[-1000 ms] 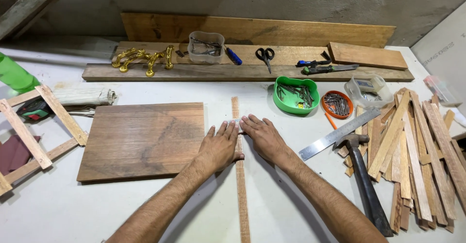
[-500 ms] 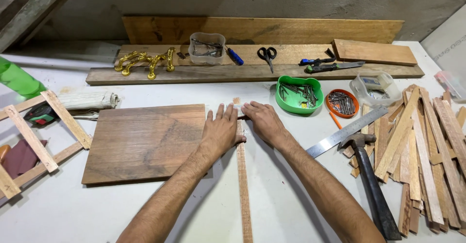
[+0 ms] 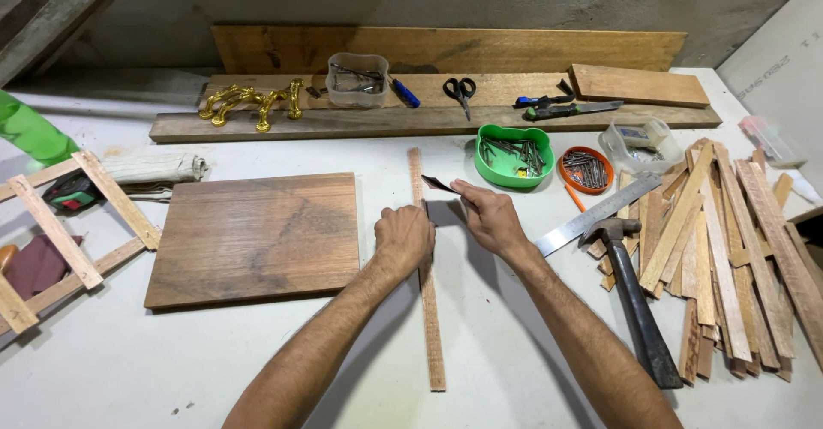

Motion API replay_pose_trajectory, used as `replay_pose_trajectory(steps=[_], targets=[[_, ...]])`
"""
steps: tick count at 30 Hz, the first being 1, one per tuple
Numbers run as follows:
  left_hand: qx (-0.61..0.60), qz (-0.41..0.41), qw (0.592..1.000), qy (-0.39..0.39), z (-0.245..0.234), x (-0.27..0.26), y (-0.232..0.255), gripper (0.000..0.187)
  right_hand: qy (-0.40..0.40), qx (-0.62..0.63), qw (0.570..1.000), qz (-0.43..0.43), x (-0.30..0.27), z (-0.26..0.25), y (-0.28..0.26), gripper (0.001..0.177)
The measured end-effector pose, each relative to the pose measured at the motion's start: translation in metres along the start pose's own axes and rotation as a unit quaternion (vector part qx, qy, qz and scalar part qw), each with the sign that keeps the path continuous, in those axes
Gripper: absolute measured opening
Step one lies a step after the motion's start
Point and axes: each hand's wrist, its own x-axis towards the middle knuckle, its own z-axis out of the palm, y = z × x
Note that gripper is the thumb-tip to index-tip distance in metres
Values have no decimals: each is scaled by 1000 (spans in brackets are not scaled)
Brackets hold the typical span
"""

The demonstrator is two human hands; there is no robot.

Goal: The person assembles a small wooden lattice frame at a workbench. They position thin wooden slats across a base board, pick nails from containers, and hammer the slats in place, using a metal ruler to measure and align pieces, then lift and reposition the frame to check it.

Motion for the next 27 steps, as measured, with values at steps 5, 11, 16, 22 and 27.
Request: replay_pose_trajectory(steps=[5, 11, 16, 22, 27], targets=[[2, 15, 999, 42, 11, 40, -13, 41, -34, 3, 998, 49, 0, -2, 11, 36], [-78, 11, 994, 69, 15, 42, -21, 34, -11, -43, 998, -37, 2, 9, 15, 38], [-162, -21, 987, 5, -16, 0, -24, 35, -19, -120, 989, -88, -10, 10, -7, 47], [-40, 138, 977, 157, -10, -62, -31, 67, -62, -239, 961, -123, -52, 27, -32, 47], [106, 231, 951, 176, 62, -56, -45, 45, -166, -237, 953, -91, -66, 37, -42, 54]])
